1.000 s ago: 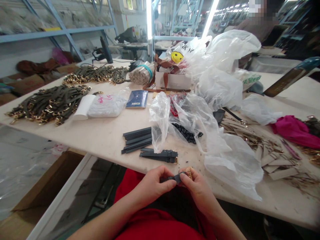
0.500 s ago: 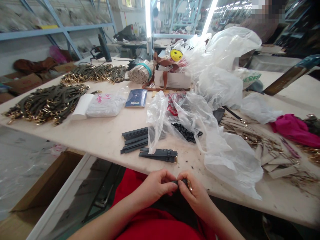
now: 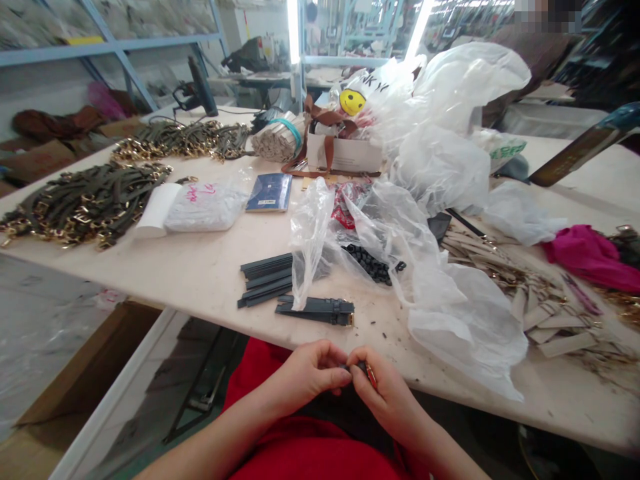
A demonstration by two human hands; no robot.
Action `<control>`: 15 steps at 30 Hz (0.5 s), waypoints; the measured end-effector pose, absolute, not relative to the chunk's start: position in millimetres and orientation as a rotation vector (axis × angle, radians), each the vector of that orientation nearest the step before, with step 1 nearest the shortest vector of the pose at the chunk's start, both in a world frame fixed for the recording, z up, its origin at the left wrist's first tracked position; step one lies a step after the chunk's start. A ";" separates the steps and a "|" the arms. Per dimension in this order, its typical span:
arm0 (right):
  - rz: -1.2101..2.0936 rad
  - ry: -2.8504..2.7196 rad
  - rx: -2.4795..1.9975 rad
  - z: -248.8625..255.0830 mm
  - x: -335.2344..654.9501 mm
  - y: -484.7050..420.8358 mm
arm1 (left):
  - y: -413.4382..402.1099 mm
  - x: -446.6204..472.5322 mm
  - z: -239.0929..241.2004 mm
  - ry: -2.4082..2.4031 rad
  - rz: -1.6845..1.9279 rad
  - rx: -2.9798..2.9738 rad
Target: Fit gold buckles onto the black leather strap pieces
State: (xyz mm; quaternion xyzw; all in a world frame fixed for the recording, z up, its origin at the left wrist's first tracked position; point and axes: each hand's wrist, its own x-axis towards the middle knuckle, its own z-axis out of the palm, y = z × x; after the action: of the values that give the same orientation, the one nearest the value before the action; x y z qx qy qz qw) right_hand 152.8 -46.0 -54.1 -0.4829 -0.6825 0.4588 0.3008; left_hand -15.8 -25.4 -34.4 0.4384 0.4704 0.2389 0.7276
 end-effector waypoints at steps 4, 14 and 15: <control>1.141 -1.745 -1.311 -62.7 149.7 -42.5 | -21.3 -21.7 -28.0 1.022 0.480 1.066; 1.062 -1.750 -1.328 -72.4 147.6 -50.0 | -17.6 -19.0 -31.9 1.054 0.432 1.063; 1.074 -1.745 -1.328 -72.6 145.8 -50.3 | -17.4 -19.5 -32.8 1.065 0.423 1.082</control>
State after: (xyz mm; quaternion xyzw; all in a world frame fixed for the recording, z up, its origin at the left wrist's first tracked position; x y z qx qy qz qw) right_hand 145.8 -50.3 -72.6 -0.5111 -0.6712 0.4131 0.3430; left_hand -19.5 -17.4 -32.8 0.4868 0.4791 0.1902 0.7052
